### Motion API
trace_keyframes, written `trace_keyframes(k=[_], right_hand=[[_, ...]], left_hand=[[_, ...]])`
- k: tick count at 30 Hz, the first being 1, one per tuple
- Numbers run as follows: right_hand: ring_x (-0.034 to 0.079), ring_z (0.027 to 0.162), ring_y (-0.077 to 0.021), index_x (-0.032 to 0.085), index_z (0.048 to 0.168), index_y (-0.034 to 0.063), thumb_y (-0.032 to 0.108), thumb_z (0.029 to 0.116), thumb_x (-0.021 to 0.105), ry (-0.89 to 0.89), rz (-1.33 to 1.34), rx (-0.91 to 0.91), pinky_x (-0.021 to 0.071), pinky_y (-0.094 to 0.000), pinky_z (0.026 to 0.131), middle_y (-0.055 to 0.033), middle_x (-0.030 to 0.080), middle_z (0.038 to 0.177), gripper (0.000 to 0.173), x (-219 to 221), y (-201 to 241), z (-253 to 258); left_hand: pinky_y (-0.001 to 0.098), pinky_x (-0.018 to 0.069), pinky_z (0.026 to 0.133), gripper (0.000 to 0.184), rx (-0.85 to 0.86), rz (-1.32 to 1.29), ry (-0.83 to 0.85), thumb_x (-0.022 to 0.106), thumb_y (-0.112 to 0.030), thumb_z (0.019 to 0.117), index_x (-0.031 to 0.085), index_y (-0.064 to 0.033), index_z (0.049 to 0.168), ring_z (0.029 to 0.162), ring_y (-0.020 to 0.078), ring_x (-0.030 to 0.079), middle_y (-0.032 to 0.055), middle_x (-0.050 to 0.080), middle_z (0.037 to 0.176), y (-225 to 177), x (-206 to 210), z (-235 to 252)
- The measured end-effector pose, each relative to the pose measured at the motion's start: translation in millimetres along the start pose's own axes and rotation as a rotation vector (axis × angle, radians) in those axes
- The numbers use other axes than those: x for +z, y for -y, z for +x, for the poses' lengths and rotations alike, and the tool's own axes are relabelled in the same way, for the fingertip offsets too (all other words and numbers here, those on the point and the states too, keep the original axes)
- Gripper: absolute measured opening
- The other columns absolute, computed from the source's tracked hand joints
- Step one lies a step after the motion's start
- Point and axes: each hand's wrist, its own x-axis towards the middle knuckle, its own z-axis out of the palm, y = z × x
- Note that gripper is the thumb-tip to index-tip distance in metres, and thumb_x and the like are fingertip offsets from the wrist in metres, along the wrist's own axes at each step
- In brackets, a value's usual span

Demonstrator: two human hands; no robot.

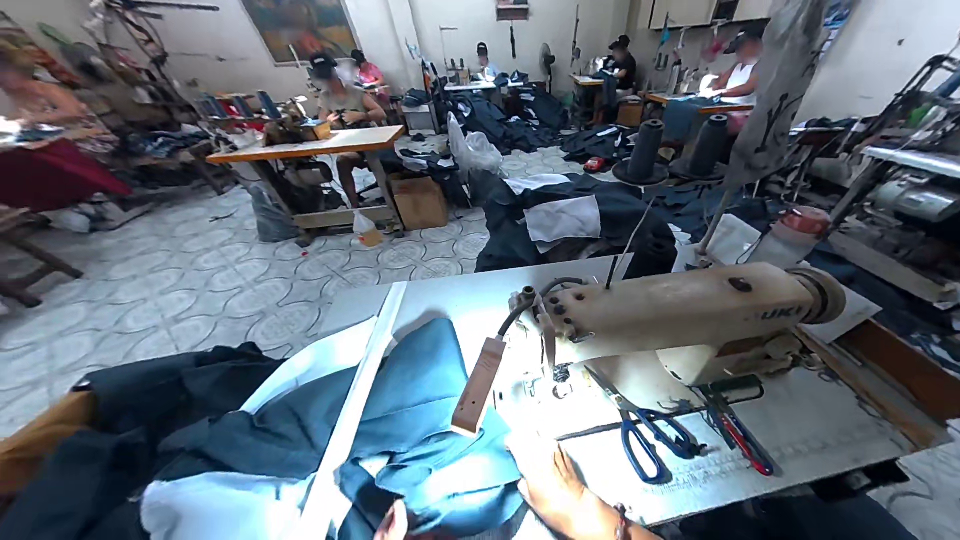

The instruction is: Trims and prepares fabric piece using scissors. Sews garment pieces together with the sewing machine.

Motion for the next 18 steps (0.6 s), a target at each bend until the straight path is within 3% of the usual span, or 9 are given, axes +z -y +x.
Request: trace_keyframes(k=[3, 4, 5, 6, 8, 10, 13, 15, 18], right_hand=[[0.069, 0.095, -0.0265, 0.071, 0.108, -0.0114, -0.003, 0.0919, 0.059, 0.106, 0.537, 0.293, 0.0547, -0.0393, 0.089, -0.0212, 0.072, 0.101, 0.021, -8, 11, 12], [0.066, 0.088, -0.0168, 0.066, 0.108, -0.0113, -0.004, 0.0969, 0.055, 0.129, 0.814, 0.448, 0.0543, -0.031, 0.083, -0.0144, 0.069, 0.097, 0.018, -9, 14, 16], [0.068, 0.08, -0.0117, 0.06, 0.109, -0.0046, -0.003, 0.1014, 0.05, 0.135, 1.112, 0.602, 0.059, -0.0273, 0.073, -0.0073, 0.068, 0.092, 0.013, -10, 16, 19], [0.07, 0.079, -0.0153, 0.056, 0.111, 0.0004, 0.001, 0.1058, 0.043, 0.159, 1.394, 0.725, 0.0608, -0.0323, 0.07, -0.0071, 0.069, 0.091, 0.014, -11, 17, 22], [0.073, 0.083, -0.0219, 0.061, 0.106, 0.0042, 0.014, 0.1101, 0.033, 0.193, 1.729, 0.831, 0.0612, -0.0398, 0.077, -0.0098, 0.073, 0.09, 0.03, -8, 14, 24], [0.072, 0.084, -0.0199, 0.062, 0.101, 0.008, 0.027, 0.1123, 0.021, 0.215, 1.784, 0.84, 0.0598, -0.0378, 0.079, -0.0074, 0.073, 0.088, 0.046, -5, 13, 24], [0.071, 0.078, -0.0185, 0.059, 0.098, 0.0095, 0.029, 0.1125, 0.021, 0.129, 1.782, 0.924, 0.0594, -0.0366, 0.073, -0.0059, 0.071, 0.082, 0.045, -4, 16, 21], [0.071, 0.082, -0.0176, 0.06, 0.101, 0.01, 0.03, 0.1127, 0.02, 0.115, 1.83, 0.888, 0.0598, -0.0365, 0.074, -0.0056, 0.072, 0.086, 0.047, -1, 9, 15], [0.073, 0.08, -0.0159, 0.062, 0.1, 0.0103, 0.031, 0.1126, 0.022, 0.117, 1.814, 0.833, 0.0615, -0.0344, 0.073, -0.0055, 0.073, 0.085, 0.047, -6, 5, 13]], left_hand=[[0.0318, 0.0617, 0.074, 0.039, -0.067, -0.329, -0.147, 0.021, -0.036, 0.1126, 0.055, -0.0171, 0.107, 0.08, 0.0082, 0.073, -0.0049, 0.073, 0.084, -7, 15, 15], [0.0315, 0.0619, 0.071, 0.04, -0.074, -0.374, -0.18, 0.021, -0.037, 0.1126, 0.055, -0.0167, 0.105, 0.078, 0.0086, 0.072, -0.0039, 0.072, 0.082, -7, 17, 18], [0.0315, 0.0616, 0.068, 0.04, -0.088, -0.402, -0.203, 0.022, -0.037, 0.1124, 0.055, -0.0162, 0.105, 0.077, 0.0092, 0.072, -0.0028, 0.071, 0.082, -6, 18, 20], [0.0313, 0.0614, 0.065, 0.039, -0.107, -0.421, -0.224, 0.024, -0.037, 0.1122, 0.056, -0.0162, 0.103, 0.076, 0.0097, 0.072, -0.002, 0.071, 0.081, -5, 19, 22], [0.032, 0.0612, 0.062, 0.041, -0.14, -0.459, -0.243, 0.026, -0.04, 0.1113, 0.058, -0.0165, 0.101, 0.075, 0.011, 0.073, -0.0003, 0.072, 0.081, -2, 18, 24], [0.0337, 0.062, 0.062, 0.042, -0.156, -0.513, -0.249, 0.027, -0.042, 0.1107, 0.059, -0.016, 0.102, 0.077, 0.0132, 0.074, 0.002, 0.073, 0.084, 2, 15, 27], [0.0351, 0.0623, 0.065, 0.037, -0.165, -0.455, -0.284, 0.031, -0.04, 0.1104, 0.058, -0.015, 0.109, 0.079, 0.0155, 0.074, 0.0041, 0.073, 0.089, 4, 12, 27], [0.0321, 0.0609, 0.07, 0.03, -0.056, -0.197, -0.288, 0.033, -0.028, 0.1118, 0.056, -0.0101, 0.118, 0.083, 0.0117, 0.071, 0.0028, 0.07, 0.095, 5, 8, 27], [0.0282, 0.0553, 0.091, 0.029, 0.24, 0.202, -0.219, 0.041, -0.01, 0.1076, 0.06, -0.0001, 0.126, 0.104, 0.0087, 0.066, 0.0057, 0.069, 0.117, 9, -10, 37]])
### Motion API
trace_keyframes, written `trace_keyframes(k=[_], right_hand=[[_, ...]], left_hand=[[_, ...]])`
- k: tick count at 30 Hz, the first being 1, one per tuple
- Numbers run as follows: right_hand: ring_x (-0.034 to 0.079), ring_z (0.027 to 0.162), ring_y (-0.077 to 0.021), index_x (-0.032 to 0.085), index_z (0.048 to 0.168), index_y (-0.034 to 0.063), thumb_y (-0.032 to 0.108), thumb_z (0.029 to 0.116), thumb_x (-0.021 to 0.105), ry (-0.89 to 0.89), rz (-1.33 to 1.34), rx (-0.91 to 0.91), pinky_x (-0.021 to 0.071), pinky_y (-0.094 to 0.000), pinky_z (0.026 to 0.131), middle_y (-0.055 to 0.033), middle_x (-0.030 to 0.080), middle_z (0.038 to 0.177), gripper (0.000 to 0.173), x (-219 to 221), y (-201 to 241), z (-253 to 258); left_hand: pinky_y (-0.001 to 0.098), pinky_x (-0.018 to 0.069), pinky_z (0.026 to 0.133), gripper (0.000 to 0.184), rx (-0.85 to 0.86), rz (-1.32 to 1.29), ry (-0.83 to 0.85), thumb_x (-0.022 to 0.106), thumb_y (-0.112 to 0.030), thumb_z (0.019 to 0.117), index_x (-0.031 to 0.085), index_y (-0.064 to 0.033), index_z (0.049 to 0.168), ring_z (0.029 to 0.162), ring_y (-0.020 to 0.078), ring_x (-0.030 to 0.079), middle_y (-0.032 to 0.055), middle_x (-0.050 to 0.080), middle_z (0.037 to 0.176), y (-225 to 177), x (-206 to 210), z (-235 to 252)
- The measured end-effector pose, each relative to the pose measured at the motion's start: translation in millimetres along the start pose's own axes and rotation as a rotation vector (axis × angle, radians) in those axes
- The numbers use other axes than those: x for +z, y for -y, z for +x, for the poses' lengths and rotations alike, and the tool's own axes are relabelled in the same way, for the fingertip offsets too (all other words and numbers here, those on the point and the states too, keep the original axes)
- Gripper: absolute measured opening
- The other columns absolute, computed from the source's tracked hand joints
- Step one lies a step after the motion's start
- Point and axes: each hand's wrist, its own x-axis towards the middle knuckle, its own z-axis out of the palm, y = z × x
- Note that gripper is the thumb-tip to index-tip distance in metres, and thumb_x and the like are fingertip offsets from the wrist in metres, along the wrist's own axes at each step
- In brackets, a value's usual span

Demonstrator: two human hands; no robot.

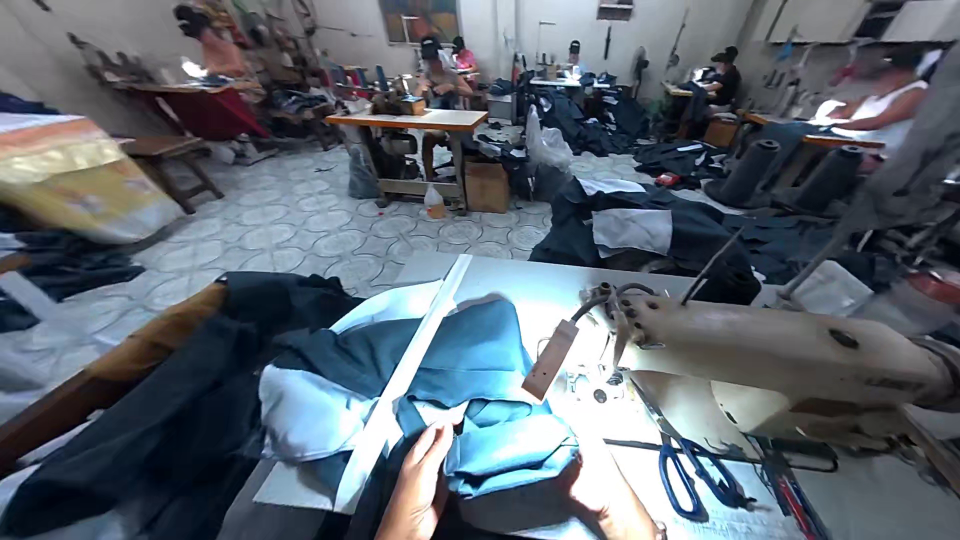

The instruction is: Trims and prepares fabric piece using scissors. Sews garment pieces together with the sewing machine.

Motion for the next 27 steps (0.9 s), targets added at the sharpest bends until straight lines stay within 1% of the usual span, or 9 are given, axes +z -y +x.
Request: trace_keyframes(k=[3, 5, 8, 10, 12, 15, 21, 25, 27], right_hand=[[0.074, 0.088, -0.0129, 0.069, 0.103, 0.0125, 0.032, 0.1111, 0.03, 0.22, -0.104, -0.101, 0.0614, -0.032, 0.08, -0.0037, 0.076, 0.092, 0.044, -1, 11, -9], [0.072, 0.081, -0.0058, 0.075, 0.094, 0.0178, 0.03, 0.0975, 0.053, 0.316, -0.16, -0.074, 0.0592, -0.0238, 0.074, 0.001, 0.077, 0.087, 0.025, 2, 22, -13], [0.073, 0.077, -0.0044, 0.079, 0.088, 0.0131, 0.013, 0.0736, 0.081, 0.434, -0.202, 0.109, 0.0582, -0.0173, 0.074, 0.0005, 0.077, 0.084, 0.015, 2, 37, -23], [0.073, 0.078, -0.0045, 0.078, 0.086, 0.0127, 0.0, 0.0702, 0.076, 0.393, -0.262, 0.169, 0.0584, -0.0173, 0.074, -0.0002, 0.078, 0.085, 0.02, 13, 42, -32], [0.07, 0.069, -0.0018, 0.075, 0.078, 0.0147, -0.006, 0.0688, 0.067, 0.306, -0.344, 0.24, 0.0561, -0.0156, 0.065, 0.0014, 0.076, 0.078, 0.025, 20, 47, -33], [0.066, 0.07, 0.0042, 0.074, 0.085, 0.0231, 0.003, 0.0764, 0.072, 0.467, -0.491, 0.358, 0.053, -0.0123, 0.065, 0.0099, 0.073, 0.081, 0.022, 10, 48, -28], [0.053, 0.06, 0.0095, 0.065, 0.081, 0.0328, 0.018, 0.0861, 0.069, 0.564, -0.665, 0.55, 0.0445, -0.0093, 0.059, 0.0192, 0.062, 0.07, 0.016, -10, 40, -32], [0.059, 0.068, 0.0062, 0.059, 0.081, 0.023, 0.013, 0.0933, 0.057, 0.501, -1.162, 0.507, 0.0502, -0.0147, 0.067, 0.0157, 0.063, 0.073, 0.016, 8, 70, -26], [0.057, 0.077, -0.0003, 0.063, 0.099, 0.0055, 0.018, 0.1001, 0.062, 0.521, -1.589, 0.446, 0.0481, -0.0208, 0.075, 0.0039, 0.062, 0.085, 0.012, 28, 82, -19]], left_hand=[[0.0284, 0.0559, 0.08, 0.033, 0.634, 0.484, -0.121, 0.055, -0.009, 0.0978, 0.062, 0.0117, 0.123, 0.086, 0.0138, 0.066, 0.018, 0.069, 0.101, 10, -6, 13], [0.0316, 0.0591, 0.083, 0.033, 0.792, 0.566, -0.011, 0.055, -0.015, 0.0989, 0.067, 0.0111, 0.116, 0.089, 0.0162, 0.072, 0.0186, 0.074, 0.1, -5, 1, 3], [0.0223, 0.0463, 0.096, 0.045, 0.207, 0.358, 0.583, 0.039, -0.026, 0.1052, 0.059, 0.0065, 0.131, 0.107, 0.003, 0.059, 0.0061, 0.066, 0.118, -33, 16, -27], [0.0131, 0.0451, 0.074, 0.024, -0.156, 0.117, 0.683, 0.035, -0.023, 0.1054, 0.055, -0.0129, 0.112, 0.079, -0.0082, 0.052, -0.0132, 0.057, 0.088, -37, 25, -30], [0.0206, 0.0571, 0.079, 0.019, -0.355, -0.174, 0.719, 0.045, -0.022, 0.1026, 0.065, -0.0215, 0.102, 0.083, -0.0017, 0.068, -0.0108, 0.072, 0.088, -29, 20, -28], [0.0233, 0.0592, 0.081, 0.012, -0.388, -0.403, 0.824, 0.069, -0.035, 0.0925, 0.075, -0.0273, 0.099, 0.088, 0.0025, 0.072, -0.0067, 0.077, 0.094, -10, 11, -26], [0.023, 0.0594, 0.081, 0.025, -0.466, -0.445, 0.945, 0.072, -0.051, 0.0892, 0.076, -0.0296, 0.101, 0.09, 0.0027, 0.072, -0.0064, 0.077, 0.097, 12, -1, -20], [0.0157, 0.047, 0.063, 0.014, -0.263, 0.306, 1.247, 0.057, -0.026, 0.0944, 0.063, -0.0178, 0.084, 0.068, -0.0064, 0.056, -0.0138, 0.062, 0.075, -15, -18, 14], [0.0379, 0.0463, 0.071, 0.025, -0.035, 0.914, 1.348, 0.065, -0.017, 0.0963, 0.066, 0.0067, 0.088, 0.072, 0.0162, 0.055, 0.0104, 0.061, 0.077, -56, -7, 28]])
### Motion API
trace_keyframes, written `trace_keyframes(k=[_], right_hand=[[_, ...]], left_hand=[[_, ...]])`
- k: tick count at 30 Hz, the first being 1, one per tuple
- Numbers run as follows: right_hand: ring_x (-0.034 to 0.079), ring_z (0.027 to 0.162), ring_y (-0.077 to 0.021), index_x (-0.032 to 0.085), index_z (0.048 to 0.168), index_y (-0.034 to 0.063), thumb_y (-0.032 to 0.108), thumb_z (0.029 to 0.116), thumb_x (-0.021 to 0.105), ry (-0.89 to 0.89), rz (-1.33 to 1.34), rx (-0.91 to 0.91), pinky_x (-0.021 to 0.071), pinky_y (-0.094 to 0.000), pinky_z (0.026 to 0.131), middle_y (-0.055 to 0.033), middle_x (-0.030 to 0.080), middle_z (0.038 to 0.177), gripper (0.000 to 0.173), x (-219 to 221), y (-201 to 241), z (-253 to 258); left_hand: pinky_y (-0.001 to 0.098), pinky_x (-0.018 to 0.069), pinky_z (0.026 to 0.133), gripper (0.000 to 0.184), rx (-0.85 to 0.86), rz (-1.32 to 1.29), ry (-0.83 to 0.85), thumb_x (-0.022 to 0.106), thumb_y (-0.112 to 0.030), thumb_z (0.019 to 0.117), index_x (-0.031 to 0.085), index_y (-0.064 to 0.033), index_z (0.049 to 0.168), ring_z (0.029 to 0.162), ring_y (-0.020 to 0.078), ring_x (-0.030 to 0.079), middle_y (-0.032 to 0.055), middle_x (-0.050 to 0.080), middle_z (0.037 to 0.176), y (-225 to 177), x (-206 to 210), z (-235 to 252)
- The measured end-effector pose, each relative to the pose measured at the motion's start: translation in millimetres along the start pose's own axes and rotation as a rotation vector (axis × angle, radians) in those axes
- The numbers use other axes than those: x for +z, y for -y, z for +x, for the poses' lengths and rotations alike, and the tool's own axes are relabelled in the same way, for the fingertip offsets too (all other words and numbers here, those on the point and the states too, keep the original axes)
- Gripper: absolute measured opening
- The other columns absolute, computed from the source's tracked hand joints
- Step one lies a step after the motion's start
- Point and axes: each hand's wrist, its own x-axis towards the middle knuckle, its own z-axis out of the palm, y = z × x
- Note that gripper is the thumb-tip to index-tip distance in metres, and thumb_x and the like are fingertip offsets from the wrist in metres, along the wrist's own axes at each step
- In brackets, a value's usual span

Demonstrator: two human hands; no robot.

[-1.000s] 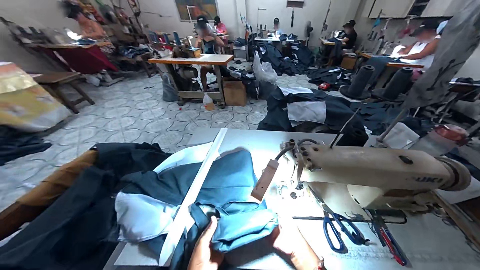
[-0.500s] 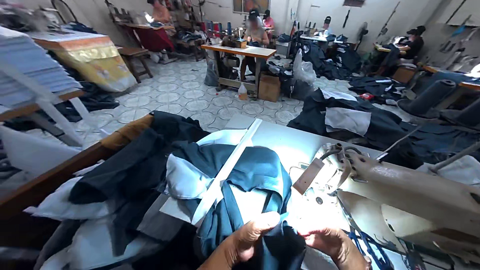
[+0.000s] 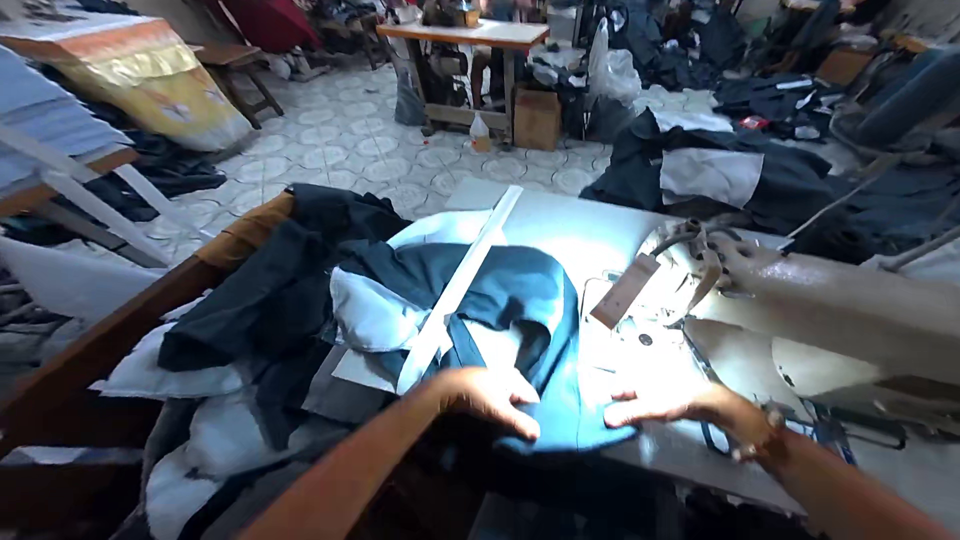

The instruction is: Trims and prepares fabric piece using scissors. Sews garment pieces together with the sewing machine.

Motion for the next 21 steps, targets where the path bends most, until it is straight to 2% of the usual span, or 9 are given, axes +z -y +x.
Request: trace_keyframes(k=[2, 3, 5, 7, 10, 13, 17, 19, 21], right_hand=[[0.064, 0.097, -0.0235, 0.071, 0.115, -0.0026, 0.027, 0.1002, 0.065, -0.146, -0.441, -0.099, 0.0482, -0.045, 0.089, -0.0157, 0.07, 0.103, 0.033, -9, 15, 9], [0.067, 0.096, -0.0307, 0.074, 0.11, -0.0006, 0.026, 0.0987, 0.065, -0.311, -0.64, -0.248, 0.0496, -0.0527, 0.085, -0.0178, 0.072, 0.1, 0.03, -9, 7, 21], [0.069, 0.09, -0.0363, 0.075, 0.092, 0.0044, 0.01, 0.0895, 0.069, -0.725, -0.975, -0.54, 0.0528, -0.0579, 0.079, -0.0159, 0.07, 0.089, 0.009, -5, -22, 57], [0.067, 0.099, -0.0402, 0.072, 0.091, 0.0015, 0.001, 0.0902, 0.067, -0.895, -1.107, -0.569, 0.0501, -0.0583, 0.09, -0.0185, 0.069, 0.094, 0.005, 0, -40, 85], [0.066, 0.099, -0.0415, 0.071, 0.094, -0.0007, -0.005, 0.0888, 0.066, -0.975, -1.097, -0.545, 0.0442, -0.0646, 0.1, -0.0188, 0.066, 0.091, 0.008, 7, -56, 101], [0.064, 0.111, -0.044, 0.075, 0.099, 0.0011, -0.006, 0.0858, 0.066, -1.031, -1.12, -0.553, 0.04, -0.0653, 0.107, -0.017, 0.071, 0.094, 0.017, 16, -60, 96], [0.067, 0.101, -0.0406, 0.077, 0.104, 0.0068, -0.002, 0.0869, 0.063, -1.129, -1.223, -0.531, 0.0503, -0.057, 0.084, -0.0149, 0.07, 0.094, 0.024, 19, -69, 88], [0.065, 0.094, -0.0428, 0.078, 0.107, 0.0081, -0.006, 0.0834, 0.069, -1.131, -1.162, -0.425, 0.0466, -0.0578, 0.075, -0.0169, 0.069, 0.095, 0.029, 19, -69, 77], [0.064, 0.099, -0.0458, 0.077, 0.11, 0.0078, -0.006, 0.0832, 0.069, -1.116, -1.06, -0.368, 0.0457, -0.0631, 0.082, -0.0193, 0.069, 0.097, 0.031, 27, -68, 72]], left_hand=[[0.059, 0.0454, 0.086, 0.03, -0.133, 0.438, -0.133, 0.066, -0.021, 0.0987, 0.07, 0.0087, 0.096, 0.088, 0.0361, 0.064, 0.0228, 0.068, 0.089, -13, -16, 1], [0.0671, 0.0388, 0.1, 0.025, -0.211, 0.623, -0.271, 0.063, -0.018, 0.0996, 0.074, 0.0027, 0.106, 0.101, 0.0402, 0.067, 0.0227, 0.072, 0.099, -11, -18, 4], [0.0724, 0.0103, 0.12, 0.035, -0.375, 0.862, -0.491, 0.06, -0.006, 0.0989, 0.069, -0.0116, 0.133, 0.127, 0.0413, 0.058, 0.0213, 0.069, 0.123, 3, -14, 21], [0.0707, 0.0022, 0.121, 0.057, -0.53, 0.995, -0.54, 0.058, 0.006, 0.0954, 0.052, -0.0097, 0.15, 0.143, 0.0442, 0.044, 0.026, 0.056, 0.144, 15, -1, 40], [0.0604, 0.0249, 0.119, 0.054, -0.59, 1.049, -0.469, 0.052, 0.009, 0.0971, 0.046, 0.0018, 0.15, 0.127, 0.0422, 0.056, 0.0257, 0.061, 0.132, 13, 28, 53], [0.0485, 0.0459, 0.096, 0.042, -0.301, 1.164, -0.508, 0.054, 0.006, 0.0967, 0.06, 0.0018, 0.138, 0.094, 0.0351, 0.067, 0.0197, 0.07, 0.098, 15, 46, 49], [0.0456, 0.0502, 0.067, 0.026, 0.232, 1.121, -0.736, 0.06, -0.002, 0.0914, 0.075, -0.0012, 0.113, 0.069, 0.0315, 0.066, 0.0138, 0.068, 0.076, 48, 50, 59], [0.0459, 0.0499, 0.061, 0.025, 0.213, 1.034, -0.756, 0.064, -0.004, 0.0896, 0.076, 0.0003, 0.111, 0.068, 0.0333, 0.066, 0.015, 0.068, 0.076, 44, 56, 62], [0.0475, 0.0537, 0.065, 0.026, 0.134, 0.964, -0.72, 0.067, -0.005, 0.0865, 0.075, 0.004, 0.109, 0.08, 0.0361, 0.069, 0.0177, 0.07, 0.088, 33, 64, 64]])
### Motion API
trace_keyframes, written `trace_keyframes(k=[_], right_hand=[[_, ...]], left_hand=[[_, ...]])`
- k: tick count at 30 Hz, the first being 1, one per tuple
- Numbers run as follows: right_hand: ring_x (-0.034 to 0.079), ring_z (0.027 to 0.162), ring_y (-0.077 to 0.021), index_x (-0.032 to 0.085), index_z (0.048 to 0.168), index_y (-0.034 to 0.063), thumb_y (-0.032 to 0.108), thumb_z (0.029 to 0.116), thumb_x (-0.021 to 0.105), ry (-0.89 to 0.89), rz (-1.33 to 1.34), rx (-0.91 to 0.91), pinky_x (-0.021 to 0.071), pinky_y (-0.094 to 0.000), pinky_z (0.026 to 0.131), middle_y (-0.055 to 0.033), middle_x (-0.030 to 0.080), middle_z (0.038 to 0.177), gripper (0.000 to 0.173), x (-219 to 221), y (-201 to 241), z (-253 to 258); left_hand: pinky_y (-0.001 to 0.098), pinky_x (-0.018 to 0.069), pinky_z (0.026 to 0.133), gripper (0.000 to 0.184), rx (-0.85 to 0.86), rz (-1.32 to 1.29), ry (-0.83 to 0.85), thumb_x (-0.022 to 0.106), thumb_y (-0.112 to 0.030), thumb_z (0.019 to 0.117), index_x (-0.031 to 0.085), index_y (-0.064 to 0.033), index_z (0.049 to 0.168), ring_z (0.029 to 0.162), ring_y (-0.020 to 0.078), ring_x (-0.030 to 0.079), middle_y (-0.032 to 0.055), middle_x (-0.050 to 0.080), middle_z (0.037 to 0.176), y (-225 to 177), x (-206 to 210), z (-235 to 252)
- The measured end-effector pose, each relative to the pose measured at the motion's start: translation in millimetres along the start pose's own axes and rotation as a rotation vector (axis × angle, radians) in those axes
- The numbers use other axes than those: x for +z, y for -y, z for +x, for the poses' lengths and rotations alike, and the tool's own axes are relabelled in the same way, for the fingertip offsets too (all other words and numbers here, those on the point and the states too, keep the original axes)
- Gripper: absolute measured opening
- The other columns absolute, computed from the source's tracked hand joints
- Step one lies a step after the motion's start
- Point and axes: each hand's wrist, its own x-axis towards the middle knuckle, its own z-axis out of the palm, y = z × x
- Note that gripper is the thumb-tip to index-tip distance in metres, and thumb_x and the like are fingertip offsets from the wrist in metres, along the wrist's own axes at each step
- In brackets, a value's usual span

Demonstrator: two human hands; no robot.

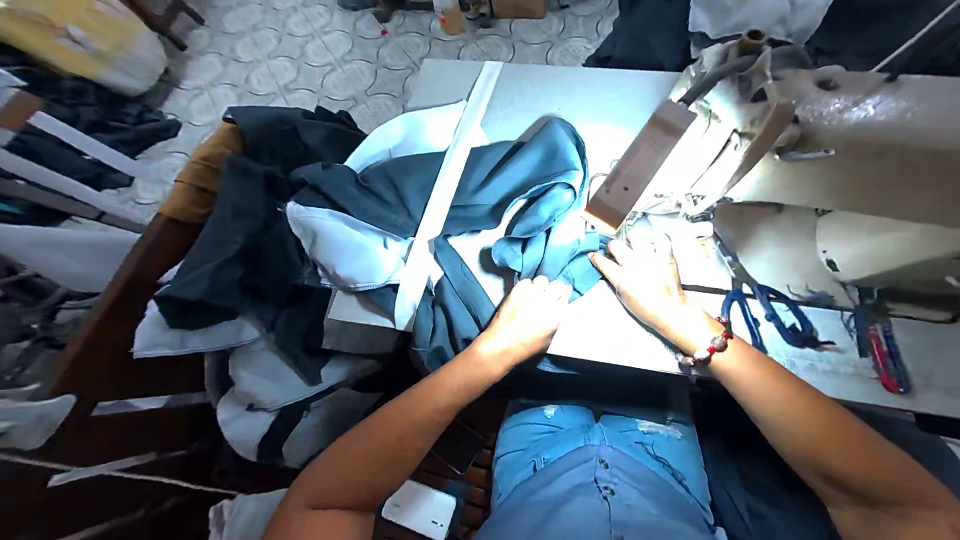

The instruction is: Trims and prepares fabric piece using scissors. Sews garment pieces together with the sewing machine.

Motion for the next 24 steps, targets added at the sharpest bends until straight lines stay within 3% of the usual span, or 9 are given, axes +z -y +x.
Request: trace_keyframes(k=[2, 5, 8, 13, 17, 20, 21, 24], right_hand=[[0.065, 0.097, -0.0441, 0.078, 0.109, 0.0094, -0.002, 0.0852, 0.067, -0.048, 0.097, -0.006, 0.047, -0.0612, 0.081, -0.018, 0.07, 0.095, 0.029, 5, 4, -7], [0.066, 0.097, -0.0383, 0.08, 0.104, 0.0118, 0.004, 0.0919, 0.061, -0.14, 0.149, -0.051, 0.047, -0.0541, 0.084, -0.0136, 0.073, 0.097, 0.024, 13, 7, -18], [0.066, 0.103, -0.0385, 0.08, 0.105, 0.0133, 0.003, 0.0907, 0.062, -0.173, 0.139, -0.034, 0.0472, -0.0547, 0.086, -0.0126, 0.075, 0.102, 0.025, 14, 9, -25], [0.067, 0.103, -0.0341, 0.08, 0.102, 0.0154, 0.009, 0.0895, 0.063, -0.213, 0.184, -0.077, 0.0456, -0.0515, 0.082, -0.009, 0.076, 0.101, 0.023, 14, 16, -31], [0.065, 0.106, -0.0339, 0.08, 0.104, 0.0169, 0.009, 0.0922, 0.059, -0.16, 0.177, -0.064, 0.0449, -0.0513, 0.087, -0.0087, 0.074, 0.101, 0.025, 11, 17, -33], [0.064, 0.112, -0.0385, 0.08, 0.102, 0.0164, 0.012, 0.0906, 0.058, -0.106, 0.196, -0.03, 0.0468, -0.0563, 0.088, -0.0104, 0.074, 0.104, 0.025, 6, 19, -33], [0.064, 0.114, -0.0392, 0.08, 0.103, 0.0177, 0.013, 0.0903, 0.059, -0.08, 0.212, -0.007, 0.0469, -0.0583, 0.088, -0.0101, 0.075, 0.109, 0.024, 6, 21, -32], [0.066, 0.113, -0.0326, 0.079, 0.107, 0.0213, 0.015, 0.0873, 0.067, -0.035, 0.209, 0.049, 0.0497, -0.0593, 0.091, -0.0064, 0.074, 0.116, 0.023, 9, 28, -35]], left_hand=[[0.0492, 0.0555, 0.074, 0.024, -0.053, -0.086, 0.088, 0.064, -0.009, 0.0897, 0.074, 0.0074, 0.104, 0.095, 0.0382, 0.068, 0.0198, 0.07, 0.101, -10, -4, 4], [0.0493, 0.0581, 0.071, 0.025, -0.156, -0.177, -0.015, 0.057, -0.013, 0.0946, 0.074, 0.005, 0.096, 0.091, 0.0377, 0.071, 0.019, 0.073, 0.097, -14, 1, 9], [0.0503, 0.0576, 0.073, 0.024, -0.319, -0.218, -0.053, 0.059, -0.012, 0.0985, 0.077, -0.0009, 0.11, 0.092, 0.037, 0.07, 0.0173, 0.072, 0.1, -17, 3, 14], [0.0519, 0.0556, 0.076, 0.022, -0.465, -0.282, 0.053, 0.062, -0.012, 0.0996, 0.077, -0.0027, 0.114, 0.095, 0.0362, 0.067, 0.0176, 0.068, 0.102, -22, -3, 24], [0.0534, 0.0565, 0.074, 0.017, -0.475, -0.293, -0.011, 0.063, -0.009, 0.0983, 0.075, -0.002, 0.109, 0.089, 0.036, 0.069, 0.0176, 0.068, 0.099, -21, -1, 26], [0.0503, 0.0582, 0.069, 0.011, -0.354, -0.201, -0.108, 0.066, -0.005, 0.0935, 0.074, -0.0006, 0.099, 0.087, 0.0363, 0.07, 0.0176, 0.069, 0.094, -20, 12, 18], [0.0486, 0.0587, 0.071, 0.013, -0.294, -0.196, -0.139, 0.066, -0.007, 0.0939, 0.076, -0.0017, 0.099, 0.087, 0.0349, 0.07, 0.0165, 0.07, 0.093, -18, 15, 12], [0.0483, 0.0588, 0.082, 0.032, -0.175, -0.206, -0.191, 0.058, -0.03, 0.0993, 0.077, -0.0079, 0.113, 0.097, 0.0323, 0.071, 0.0133, 0.074, 0.104, -12, 15, -1]])
